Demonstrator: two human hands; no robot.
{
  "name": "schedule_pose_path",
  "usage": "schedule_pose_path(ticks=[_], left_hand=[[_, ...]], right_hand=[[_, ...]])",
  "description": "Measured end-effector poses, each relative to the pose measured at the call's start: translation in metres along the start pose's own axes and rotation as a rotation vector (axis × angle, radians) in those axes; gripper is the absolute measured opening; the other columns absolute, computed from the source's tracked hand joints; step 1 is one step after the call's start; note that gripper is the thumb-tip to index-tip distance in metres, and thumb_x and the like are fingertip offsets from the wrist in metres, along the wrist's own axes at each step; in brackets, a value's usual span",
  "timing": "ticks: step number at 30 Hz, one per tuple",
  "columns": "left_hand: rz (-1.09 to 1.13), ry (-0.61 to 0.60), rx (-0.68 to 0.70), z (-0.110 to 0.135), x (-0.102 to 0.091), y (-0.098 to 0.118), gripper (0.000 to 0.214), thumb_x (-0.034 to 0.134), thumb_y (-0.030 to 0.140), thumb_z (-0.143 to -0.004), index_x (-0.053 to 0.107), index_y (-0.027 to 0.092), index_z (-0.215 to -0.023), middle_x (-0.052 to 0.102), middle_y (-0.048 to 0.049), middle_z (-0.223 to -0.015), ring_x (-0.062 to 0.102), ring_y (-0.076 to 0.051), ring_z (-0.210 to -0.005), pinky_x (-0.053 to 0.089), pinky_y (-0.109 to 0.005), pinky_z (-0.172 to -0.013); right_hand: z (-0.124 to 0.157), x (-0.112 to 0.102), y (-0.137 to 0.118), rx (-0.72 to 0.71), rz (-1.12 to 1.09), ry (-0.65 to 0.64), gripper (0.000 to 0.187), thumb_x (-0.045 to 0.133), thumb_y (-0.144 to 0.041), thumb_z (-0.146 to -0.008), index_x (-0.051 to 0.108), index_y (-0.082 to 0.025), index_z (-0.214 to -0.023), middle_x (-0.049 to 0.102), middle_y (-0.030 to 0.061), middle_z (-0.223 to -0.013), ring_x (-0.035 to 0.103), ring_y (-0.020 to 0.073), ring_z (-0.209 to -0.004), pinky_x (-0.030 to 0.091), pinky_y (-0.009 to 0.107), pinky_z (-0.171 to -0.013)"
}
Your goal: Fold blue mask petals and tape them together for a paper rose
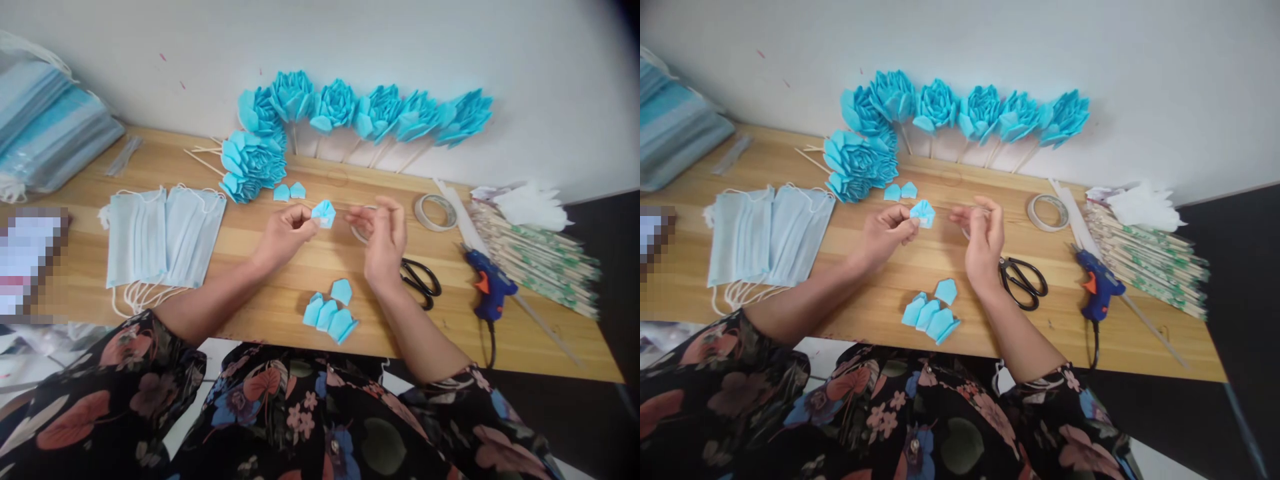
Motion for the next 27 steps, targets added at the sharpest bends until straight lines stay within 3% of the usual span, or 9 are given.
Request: schedule_pose_path(ticks=[4,7,12,17,21,27], left_hand=[[-0.001,-0.051,-0.032,0.001,0.005,-0.004,0.023,0.064,0.032,-0.08,0.051,0.018,-0.066,0.05,0.0038,-0.058,0.042,-0.008,-0.054,0.035,-0.023,-0.054],[-0.017,-0.072,-0.015,0.002,0.009,-0.003,0.026,0.065,0.034,-0.079,0.05,0.018,-0.065,0.049,0.004,-0.059,0.042,-0.008,-0.055,0.034,-0.024,-0.054],[-0.071,-0.106,-0.004,0.004,0.012,0.001,0.025,0.065,0.034,-0.08,0.052,0.018,-0.065,0.049,0.0043,-0.059,0.041,-0.008,-0.055,0.033,-0.024,-0.054],[-0.038,-0.178,-0.045,0.003,0.015,-0.002,0.032,0.063,0.044,-0.084,0.059,0.016,-0.07,0.055,0.0019,-0.063,0.048,-0.009,-0.058,0.039,-0.023,-0.058],[-0.003,-0.167,-0.051,0.001,0.013,-0.004,0.029,0.068,0.044,-0.081,0.063,0.015,-0.08,0.059,0.0015,-0.068,0.05,-0.009,-0.06,0.04,-0.023,-0.058],[-0.005,-0.109,-0.042,-0.002,0.003,-0.007,0.023,0.073,0.035,-0.075,0.06,0.015,-0.072,0.057,0.0029,-0.062,0.049,-0.008,-0.057,0.038,-0.021,-0.057]], right_hand=[[0.004,0.026,-0.005,-0.031,0.06,-0.258,0.04,0.051,-0.043,-0.098,0.044,-0.029,-0.135,0.072,0.0053,-0.108,0.069,0.0205,-0.103,0.056,0.04,-0.093],[0.01,0.036,-0.008,-0.038,0.129,-0.345,0.048,0.055,-0.039,-0.095,0.042,-0.029,-0.14,0.068,0.0046,-0.104,0.067,0.0204,-0.098,0.057,0.038,-0.088],[0.008,0.035,-0.006,-0.054,0.094,-0.329,0.046,0.057,-0.028,-0.091,0.045,-0.028,-0.136,0.064,0.0025,-0.095,0.063,0.0186,-0.085,0.056,0.036,-0.08],[0.002,0.029,-0.002,-0.039,-0.039,-0.286,0.044,0.061,-0.022,-0.085,0.051,-0.027,-0.127,0.062,-0.0009,-0.087,0.06,0.0164,-0.078,0.053,0.034,-0.077],[0.005,0.032,-0.001,-0.031,-0.011,-0.297,0.044,0.062,-0.023,-0.085,0.052,-0.027,-0.127,0.062,-0.0019,-0.086,0.059,0.0155,-0.077,0.053,0.034,-0.078],[0.003,0.031,-0.012,-0.062,0.017,-0.383,0.037,0.058,-0.025,-0.089,0.057,-0.026,-0.126,0.07,0.0,-0.092,0.065,0.0157,-0.085,0.054,0.033,-0.08]])
Point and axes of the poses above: each hand's wrist, its own z-axis away from the middle knuckle, its own x-axis out of the palm, y = z × x, the point moved 9 cm from there along -z, towards the middle knuckle
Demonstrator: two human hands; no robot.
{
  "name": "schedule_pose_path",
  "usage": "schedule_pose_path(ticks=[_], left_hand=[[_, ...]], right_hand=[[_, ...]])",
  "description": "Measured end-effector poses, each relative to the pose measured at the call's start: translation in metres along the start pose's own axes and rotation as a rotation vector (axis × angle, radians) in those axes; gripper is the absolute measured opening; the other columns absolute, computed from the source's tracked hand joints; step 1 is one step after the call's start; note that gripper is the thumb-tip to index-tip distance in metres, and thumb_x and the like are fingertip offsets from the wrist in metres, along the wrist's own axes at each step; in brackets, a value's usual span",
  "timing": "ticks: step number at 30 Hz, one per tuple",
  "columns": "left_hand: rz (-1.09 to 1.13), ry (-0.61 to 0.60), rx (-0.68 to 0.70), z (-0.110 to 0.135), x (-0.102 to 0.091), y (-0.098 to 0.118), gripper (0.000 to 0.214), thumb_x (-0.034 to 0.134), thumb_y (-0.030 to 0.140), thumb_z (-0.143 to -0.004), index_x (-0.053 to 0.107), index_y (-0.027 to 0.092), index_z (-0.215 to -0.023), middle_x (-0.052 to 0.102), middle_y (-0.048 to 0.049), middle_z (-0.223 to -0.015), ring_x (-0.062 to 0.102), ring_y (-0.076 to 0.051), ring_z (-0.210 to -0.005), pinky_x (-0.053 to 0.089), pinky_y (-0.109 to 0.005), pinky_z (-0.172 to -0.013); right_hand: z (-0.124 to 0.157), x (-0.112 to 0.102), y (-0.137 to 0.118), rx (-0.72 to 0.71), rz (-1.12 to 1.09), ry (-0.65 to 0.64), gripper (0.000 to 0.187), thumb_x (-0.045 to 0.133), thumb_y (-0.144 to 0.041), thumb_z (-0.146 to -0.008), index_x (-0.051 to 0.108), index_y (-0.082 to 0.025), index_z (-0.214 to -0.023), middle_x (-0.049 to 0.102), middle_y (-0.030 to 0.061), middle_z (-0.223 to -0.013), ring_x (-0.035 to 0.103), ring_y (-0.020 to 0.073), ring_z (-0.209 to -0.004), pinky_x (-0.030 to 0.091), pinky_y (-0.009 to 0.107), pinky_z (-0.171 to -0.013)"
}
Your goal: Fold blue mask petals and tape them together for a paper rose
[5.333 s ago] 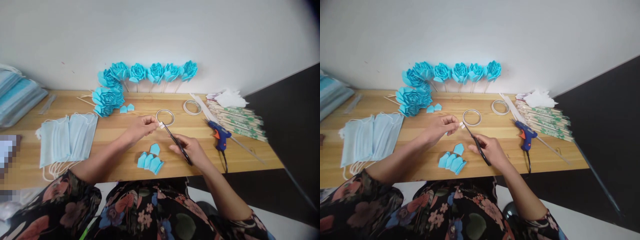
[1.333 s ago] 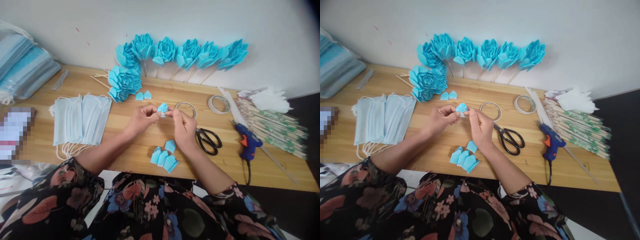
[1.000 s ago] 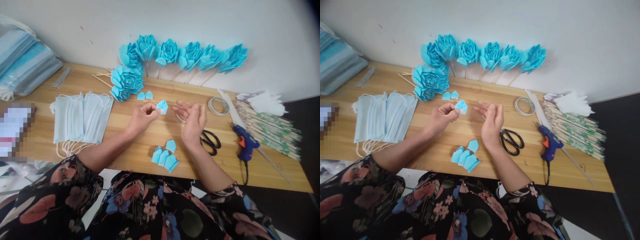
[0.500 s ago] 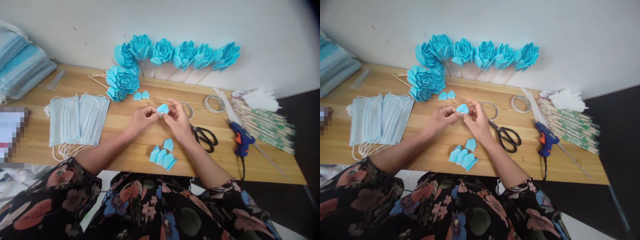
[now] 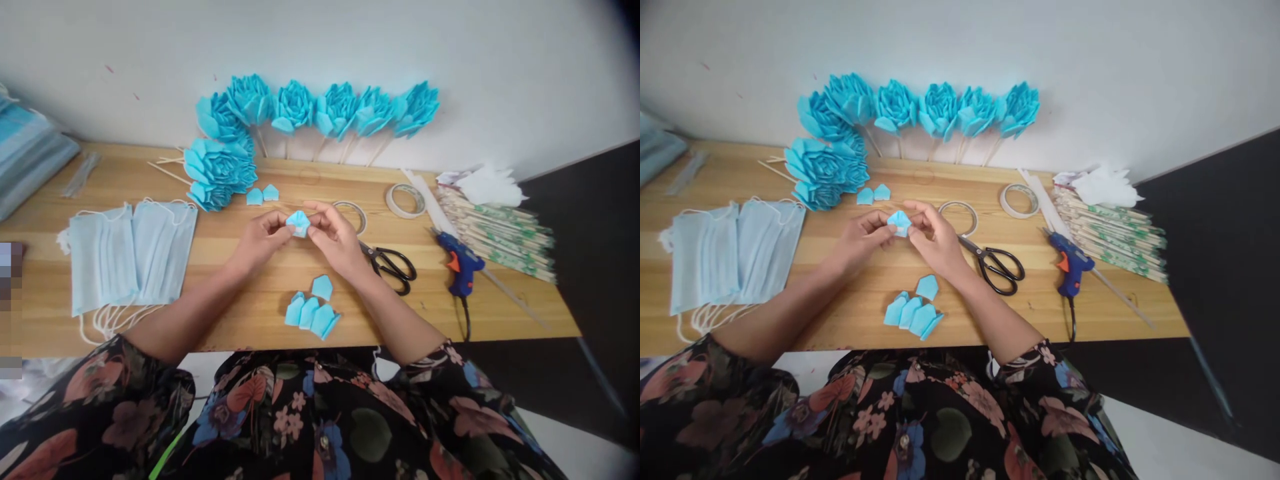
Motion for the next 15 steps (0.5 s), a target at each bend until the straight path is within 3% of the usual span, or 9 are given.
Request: schedule_pose_path(ticks=[4,8,11,15], left_hand=[[0.08,0.057,-0.061,-0.002,-0.007,-0.009,0.021,0.073,0.033,-0.073,0.061,0.016,-0.072,0.06,0.0013,-0.059,0.051,-0.009,-0.052,0.041,-0.021,-0.052],[0.123,0.053,-0.08,-0.003,-0.005,-0.01,0.021,0.074,0.033,-0.072,0.062,0.015,-0.074,0.065,-0.0008,-0.062,0.055,-0.009,-0.051,0.044,-0.021,-0.049],[0.125,0.032,-0.092,-0.002,-0.001,-0.01,0.022,0.075,0.033,-0.073,0.062,0.015,-0.075,0.065,-0.0006,-0.061,0.055,-0.009,-0.05,0.045,-0.021,-0.047],[0.123,0.031,-0.088,0.0,-0.001,-0.007,0.021,0.076,0.031,-0.074,0.062,0.015,-0.075,0.065,-0.0005,-0.063,0.056,-0.009,-0.05,0.045,-0.02,-0.048]], right_hand=[[-0.002,-0.052,-0.017,-0.005,0.128,0.083,0.032,0.056,-0.034,-0.093,0.064,-0.024,-0.123,0.076,0.0033,-0.102,0.068,0.0167,-0.086,0.055,0.032,-0.075],[0.011,-0.095,-0.014,0.07,0.503,0.082,0.024,0.06,-0.029,-0.09,0.073,-0.021,-0.109,0.078,0.0045,-0.095,0.07,0.019,-0.078,0.052,0.032,-0.07],[0.025,-0.105,0.0,0.127,0.814,0.034,0.019,0.059,-0.023,-0.09,0.075,-0.021,-0.098,0.079,0.0064,-0.098,0.072,0.0236,-0.085,0.05,0.035,-0.074],[0.037,-0.099,0.01,0.182,0.969,-0.07,0.02,0.055,-0.026,-0.096,0.074,-0.022,-0.099,0.079,0.0057,-0.1,0.072,0.0256,-0.093,0.048,0.035,-0.076]])
Point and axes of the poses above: each hand's wrist, its own z-axis away from the middle knuckle, its own x-axis out of the palm, y = z × x, the point moved 9 cm from there along -z, towards the middle knuckle
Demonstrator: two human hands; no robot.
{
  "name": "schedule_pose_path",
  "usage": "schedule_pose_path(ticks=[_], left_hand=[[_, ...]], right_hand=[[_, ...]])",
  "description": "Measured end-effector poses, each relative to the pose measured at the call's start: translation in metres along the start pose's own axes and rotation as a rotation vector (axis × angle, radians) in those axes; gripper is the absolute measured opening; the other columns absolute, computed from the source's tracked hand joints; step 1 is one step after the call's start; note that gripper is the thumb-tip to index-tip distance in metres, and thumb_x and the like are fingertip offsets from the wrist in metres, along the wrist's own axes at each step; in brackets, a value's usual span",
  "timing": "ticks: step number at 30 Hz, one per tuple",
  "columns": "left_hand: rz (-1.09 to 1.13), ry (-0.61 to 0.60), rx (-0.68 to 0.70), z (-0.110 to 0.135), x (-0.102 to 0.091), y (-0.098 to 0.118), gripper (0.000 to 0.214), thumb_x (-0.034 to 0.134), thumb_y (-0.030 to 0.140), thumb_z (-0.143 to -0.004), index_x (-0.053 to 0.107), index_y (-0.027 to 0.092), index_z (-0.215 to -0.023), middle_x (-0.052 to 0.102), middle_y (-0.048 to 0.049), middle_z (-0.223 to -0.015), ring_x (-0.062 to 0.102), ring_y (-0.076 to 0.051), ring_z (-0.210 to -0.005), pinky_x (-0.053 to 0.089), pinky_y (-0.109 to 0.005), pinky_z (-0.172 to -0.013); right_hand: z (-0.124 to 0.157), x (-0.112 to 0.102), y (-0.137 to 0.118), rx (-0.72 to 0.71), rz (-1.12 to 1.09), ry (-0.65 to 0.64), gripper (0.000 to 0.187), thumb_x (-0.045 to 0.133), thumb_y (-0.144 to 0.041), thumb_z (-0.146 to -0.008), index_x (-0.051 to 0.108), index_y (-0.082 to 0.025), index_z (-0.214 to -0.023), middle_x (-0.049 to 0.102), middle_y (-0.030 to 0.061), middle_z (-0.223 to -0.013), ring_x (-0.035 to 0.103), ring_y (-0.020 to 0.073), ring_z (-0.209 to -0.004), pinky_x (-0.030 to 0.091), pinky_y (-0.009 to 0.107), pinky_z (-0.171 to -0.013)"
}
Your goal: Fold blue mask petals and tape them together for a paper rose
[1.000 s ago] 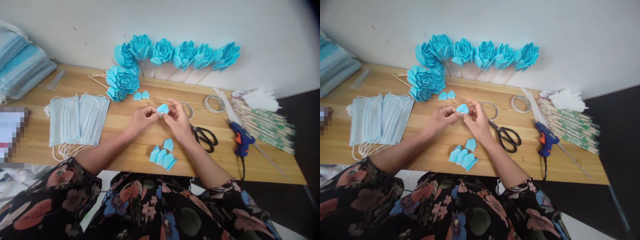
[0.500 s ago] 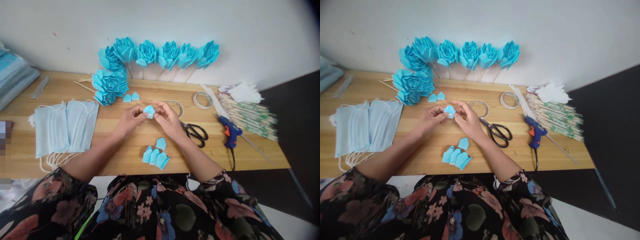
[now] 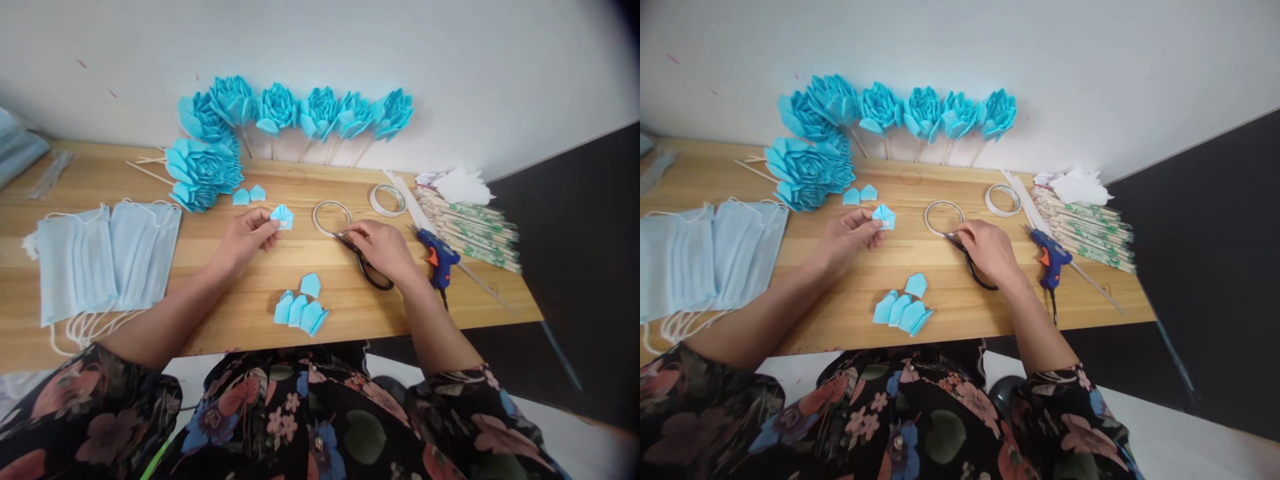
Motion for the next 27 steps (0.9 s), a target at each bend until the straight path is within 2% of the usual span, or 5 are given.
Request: schedule_pose_path(ticks=[8,13,19,25,27], left_hand=[[-0.019,0.005,0.015,-0.001,-0.003,-0.001,0.02,0.075,0.031,-0.075,0.062,0.016,-0.073,0.064,0.0002,-0.061,0.054,-0.008,-0.049,0.043,-0.019,-0.047],[-0.032,0.004,0.012,0.0,-0.003,-0.001,0.019,0.073,0.031,-0.076,0.062,0.015,-0.074,0.064,-0.0001,-0.061,0.054,-0.008,-0.05,0.043,-0.02,-0.048],[-0.04,-0.007,0.007,0.0,-0.001,0.001,0.022,0.075,0.033,-0.075,0.061,0.016,-0.074,0.063,0.0009,-0.061,0.053,-0.008,-0.05,0.043,-0.019,-0.048],[-0.047,0.012,0.008,0.0,-0.004,0.001,0.021,0.076,0.033,-0.075,0.063,0.016,-0.076,0.064,0.0006,-0.062,0.053,-0.008,-0.05,0.043,-0.02,-0.049],[-0.056,0.013,0.006,0.0,-0.005,0.0,0.022,0.076,0.033,-0.075,0.062,0.016,-0.076,0.064,0.0006,-0.062,0.053,-0.008,-0.049,0.043,-0.02,-0.049]], right_hand=[[0.022,0.004,-0.023,-0.024,0.278,-0.052,0.029,0.063,-0.023,-0.09,0.066,-0.021,-0.119,0.076,0.0102,-0.114,0.07,0.0302,-0.103,0.05,0.036,-0.075],[0.028,-0.024,-0.01,0.051,0.177,-0.05,0.038,0.055,-0.017,-0.09,0.063,-0.023,-0.127,0.079,0.0061,-0.102,0.073,0.0269,-0.093,0.048,0.033,-0.07],[0.026,-0.009,0.001,0.005,-0.278,-0.496,0.039,0.057,-0.025,-0.092,0.06,-0.025,-0.13,0.077,-0.0029,-0.082,0.068,0.0163,-0.066,0.046,0.027,-0.062],[0.022,-0.011,0.006,-0.11,0.119,-0.005,0.021,0.062,-0.021,-0.09,0.07,-0.021,-0.11,0.077,0.0086,-0.104,0.07,0.027,-0.096,0.049,0.035,-0.078],[0.028,-0.007,-0.002,-0.162,0.158,0.04,0.016,0.06,-0.025,-0.094,0.071,-0.021,-0.104,0.076,0.0091,-0.102,0.069,0.0268,-0.094,0.049,0.036,-0.078]])
Point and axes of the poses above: each hand's wrist, its own z-axis away from the middle knuckle, its own x-axis out of the palm, y = z × x, the point moved 9 cm from there along -z, towards the middle knuckle
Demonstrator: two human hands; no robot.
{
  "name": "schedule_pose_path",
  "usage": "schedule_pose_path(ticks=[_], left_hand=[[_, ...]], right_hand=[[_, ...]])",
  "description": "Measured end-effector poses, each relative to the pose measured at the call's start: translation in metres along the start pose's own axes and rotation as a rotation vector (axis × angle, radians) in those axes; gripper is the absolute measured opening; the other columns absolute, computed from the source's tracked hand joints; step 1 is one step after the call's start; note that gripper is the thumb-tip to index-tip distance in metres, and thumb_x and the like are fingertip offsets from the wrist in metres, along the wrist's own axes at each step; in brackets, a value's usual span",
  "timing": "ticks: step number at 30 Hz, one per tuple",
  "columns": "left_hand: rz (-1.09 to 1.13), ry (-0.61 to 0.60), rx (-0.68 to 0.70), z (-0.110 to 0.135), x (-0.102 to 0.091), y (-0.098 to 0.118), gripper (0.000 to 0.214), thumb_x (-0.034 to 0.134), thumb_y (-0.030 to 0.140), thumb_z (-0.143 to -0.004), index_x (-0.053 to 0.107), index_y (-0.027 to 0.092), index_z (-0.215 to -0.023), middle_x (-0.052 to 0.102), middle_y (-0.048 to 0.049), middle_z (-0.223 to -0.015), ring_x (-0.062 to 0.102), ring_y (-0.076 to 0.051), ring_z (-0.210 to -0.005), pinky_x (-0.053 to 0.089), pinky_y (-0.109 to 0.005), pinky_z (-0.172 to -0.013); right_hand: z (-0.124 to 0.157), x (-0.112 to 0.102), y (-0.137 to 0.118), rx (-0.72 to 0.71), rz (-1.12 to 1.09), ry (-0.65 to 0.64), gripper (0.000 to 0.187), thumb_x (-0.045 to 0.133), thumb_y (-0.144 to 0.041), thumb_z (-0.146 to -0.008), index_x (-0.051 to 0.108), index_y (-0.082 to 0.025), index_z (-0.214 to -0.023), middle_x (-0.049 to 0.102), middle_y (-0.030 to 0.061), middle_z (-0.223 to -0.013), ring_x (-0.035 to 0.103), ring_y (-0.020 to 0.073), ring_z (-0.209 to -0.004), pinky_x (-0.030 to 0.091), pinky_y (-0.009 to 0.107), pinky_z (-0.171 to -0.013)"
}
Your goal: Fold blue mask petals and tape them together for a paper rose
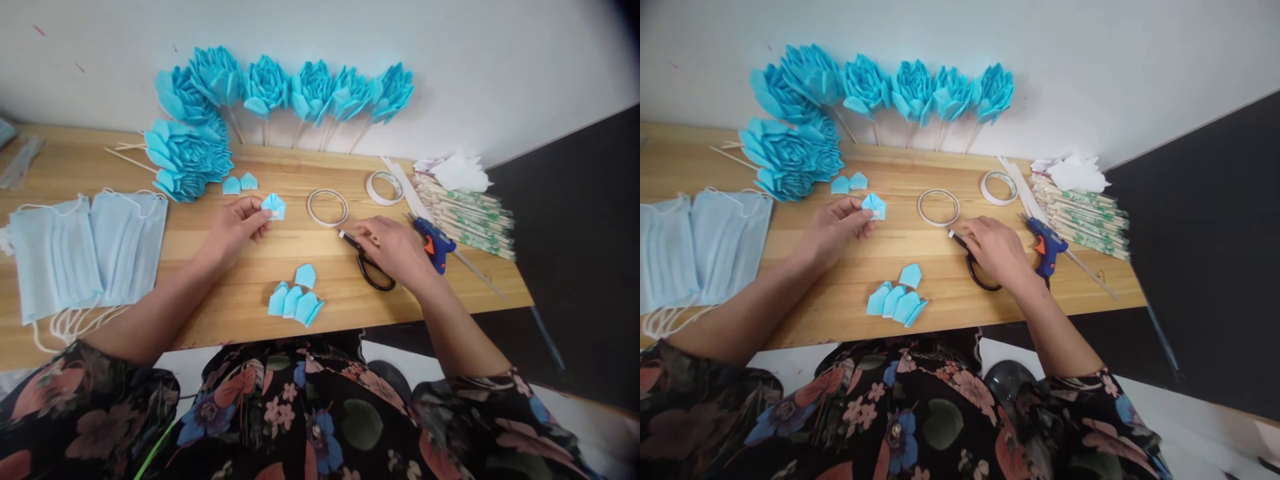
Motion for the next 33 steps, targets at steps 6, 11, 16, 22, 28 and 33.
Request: schedule_pose_path(ticks=[6,11,16,22,28,33], left_hand=[[-0.031,-0.001,0.002,0.0,0.0,0.0,0.02,0.074,0.032,-0.078,0.062,0.017,-0.075,0.064,0.0005,-0.062,0.054,-0.009,-0.05,0.043,-0.021,-0.049],[-0.038,0.003,-0.002,0.001,0.0,0.002,0.02,0.074,0.031,-0.079,0.061,0.017,-0.075,0.064,0.0005,-0.062,0.053,-0.009,-0.05,0.043,-0.021,-0.05],[-0.028,0.005,-0.011,0.0,0.0,-0.002,0.021,0.075,0.032,-0.078,0.059,0.019,-0.074,0.064,0.0005,-0.062,0.054,-0.01,-0.05,0.043,-0.022,-0.049],[-0.023,0.01,-0.017,0.0,-0.001,-0.003,0.017,0.074,0.029,-0.079,0.062,0.019,-0.073,0.065,-0.0005,-0.063,0.055,-0.011,-0.052,0.045,-0.023,-0.05],[-0.013,-0.193,-0.045,0.008,0.021,0.004,0.026,0.076,0.039,-0.08,0.062,0.017,-0.078,0.072,-0.0042,-0.072,0.064,-0.014,-0.057,0.051,-0.024,-0.053],[0.018,-0.3,-0.087,0.013,0.032,0.002,0.035,0.078,0.048,-0.079,0.066,0.015,-0.084,0.076,-0.0065,-0.077,0.068,-0.014,-0.062,0.055,-0.024,-0.056]], right_hand=[[0.006,0.009,-0.024,-0.067,0.103,0.068,0.017,0.058,-0.025,-0.098,0.072,-0.019,-0.105,0.075,0.0097,-0.1,0.066,0.0249,-0.093,0.045,0.033,-0.072],[0.008,0.014,-0.028,-0.067,0.238,0.203,0.021,0.053,-0.024,-0.1,0.073,-0.02,-0.093,0.075,0.0071,-0.089,0.065,0.0218,-0.085,0.042,0.032,-0.067],[0.01,0.016,-0.027,-0.078,0.259,0.245,0.027,0.05,-0.022,-0.101,0.073,-0.022,-0.085,0.076,0.0055,-0.088,0.064,0.02,-0.083,0.041,0.032,-0.065],[0.005,0.016,-0.019,-0.018,0.108,0.245,0.025,0.049,-0.021,-0.099,0.069,-0.022,-0.084,0.076,0.0064,-0.087,0.066,0.0207,-0.084,0.045,0.032,-0.068],[0.002,0.02,0.016,0.21,-0.283,0.222,0.011,0.059,-0.026,-0.089,0.066,-0.022,-0.083,0.073,0.0042,-0.082,0.065,0.0185,-0.074,0.048,0.031,-0.068],[0.003,0.031,0.045,0.44,-0.821,0.276,0.019,0.06,-0.04,-0.086,0.06,-0.022,-0.081,0.067,-0.0007,-0.073,0.056,0.0124,-0.055,0.047,0.026,-0.052]])
Point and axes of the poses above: each hand's wrist, its own z-axis away from the middle knuckle, its own x-axis out of the palm, y = z × x, the point moved 9 cm from there along -z, towards the middle knuckle
